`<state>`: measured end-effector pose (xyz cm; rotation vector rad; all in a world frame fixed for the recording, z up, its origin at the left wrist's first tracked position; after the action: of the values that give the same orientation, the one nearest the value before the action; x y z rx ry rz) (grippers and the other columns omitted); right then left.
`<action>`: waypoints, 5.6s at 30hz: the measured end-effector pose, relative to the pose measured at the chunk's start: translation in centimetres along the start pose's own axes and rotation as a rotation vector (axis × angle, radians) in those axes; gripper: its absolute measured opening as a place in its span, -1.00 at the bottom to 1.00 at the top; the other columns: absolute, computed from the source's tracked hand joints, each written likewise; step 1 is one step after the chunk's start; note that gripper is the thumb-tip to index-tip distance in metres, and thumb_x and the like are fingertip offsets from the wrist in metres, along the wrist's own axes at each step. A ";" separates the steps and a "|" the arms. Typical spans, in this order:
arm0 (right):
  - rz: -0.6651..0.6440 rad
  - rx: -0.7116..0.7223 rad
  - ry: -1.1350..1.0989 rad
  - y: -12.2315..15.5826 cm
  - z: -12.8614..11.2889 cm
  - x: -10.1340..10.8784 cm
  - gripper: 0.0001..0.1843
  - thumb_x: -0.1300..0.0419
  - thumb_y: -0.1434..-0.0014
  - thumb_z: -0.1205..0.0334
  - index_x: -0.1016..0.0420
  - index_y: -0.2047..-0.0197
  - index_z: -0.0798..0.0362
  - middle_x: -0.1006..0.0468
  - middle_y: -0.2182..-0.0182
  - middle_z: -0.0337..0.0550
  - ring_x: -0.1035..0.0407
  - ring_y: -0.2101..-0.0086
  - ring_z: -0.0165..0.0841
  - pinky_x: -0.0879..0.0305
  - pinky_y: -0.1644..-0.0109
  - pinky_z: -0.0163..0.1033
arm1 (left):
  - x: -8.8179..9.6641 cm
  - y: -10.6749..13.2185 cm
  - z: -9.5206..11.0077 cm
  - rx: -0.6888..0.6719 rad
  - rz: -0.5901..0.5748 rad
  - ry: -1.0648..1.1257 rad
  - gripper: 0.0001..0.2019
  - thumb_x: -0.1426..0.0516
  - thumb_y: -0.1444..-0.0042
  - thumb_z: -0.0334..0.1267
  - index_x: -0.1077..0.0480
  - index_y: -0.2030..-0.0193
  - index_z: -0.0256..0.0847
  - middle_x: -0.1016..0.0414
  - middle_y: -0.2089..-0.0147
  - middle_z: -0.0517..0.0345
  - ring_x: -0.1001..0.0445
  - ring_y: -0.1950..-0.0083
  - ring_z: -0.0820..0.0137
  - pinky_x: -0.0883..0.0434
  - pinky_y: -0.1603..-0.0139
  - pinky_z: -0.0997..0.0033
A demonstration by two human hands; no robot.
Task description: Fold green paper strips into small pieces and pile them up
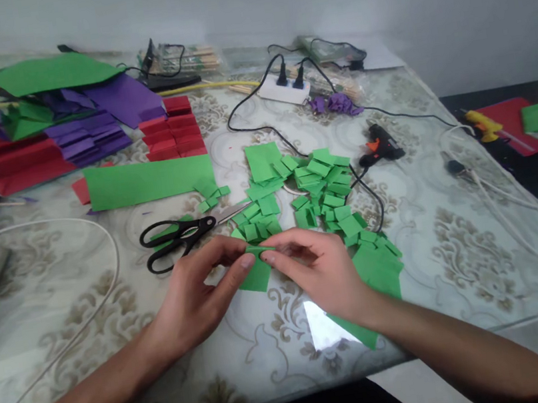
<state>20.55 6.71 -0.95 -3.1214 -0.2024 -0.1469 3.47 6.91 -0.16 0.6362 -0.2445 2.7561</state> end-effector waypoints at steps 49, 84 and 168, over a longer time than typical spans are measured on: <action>-0.069 0.078 0.088 0.4 -0.1 -0.5 -0.91 -0.35 -0.32 0.18 -0.64 0.17 -0.01 -0.69 0.34 -0.19 -0.55 0.35 -0.35 -0.49 0.27 -0.26 | 0.3 0.2 0.9 -0.087 0.026 -0.007 -0.94 -0.24 -0.35 -0.28 -0.58 0.13 -0.14 -0.71 0.24 0.19 -0.64 0.26 0.39 -0.54 0.23 0.46; -0.031 -0.061 0.022 -0.1 0.5 -0.2 -0.86 -0.35 -0.28 0.14 -0.58 0.25 0.02 -0.58 0.41 -0.26 -0.42 0.44 -0.42 -0.33 0.39 -0.32 | 0.5 -0.2 -0.8 0.119 0.059 0.238 -0.88 -0.24 -0.35 -0.20 -0.52 0.18 -0.18 -0.55 0.31 0.21 -0.53 0.31 0.43 -0.44 0.26 0.46; -0.132 -0.263 -0.017 0.0 1.3 -0.3 -0.71 -0.46 -0.18 -0.02 -0.64 0.20 0.02 -0.30 0.65 -0.38 -0.03 0.65 -0.50 0.13 0.63 -0.35 | -0.2 0.4 0.8 -0.110 -0.075 0.072 -0.82 -0.21 -0.38 -0.25 -0.44 -0.08 -0.14 -0.58 0.13 0.14 -0.56 0.16 0.37 -0.53 0.13 0.39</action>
<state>20.38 6.66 -2.26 -3.3707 -0.4229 -0.1612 3.85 6.33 0.39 0.5069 -0.3462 2.6661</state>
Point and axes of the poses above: each hand's wrist, its own y-axis away from the middle knuckle, its own x-axis out of the back of the hand, z = x × y, the point moved 8 cm from there along -y, towards the middle knuckle
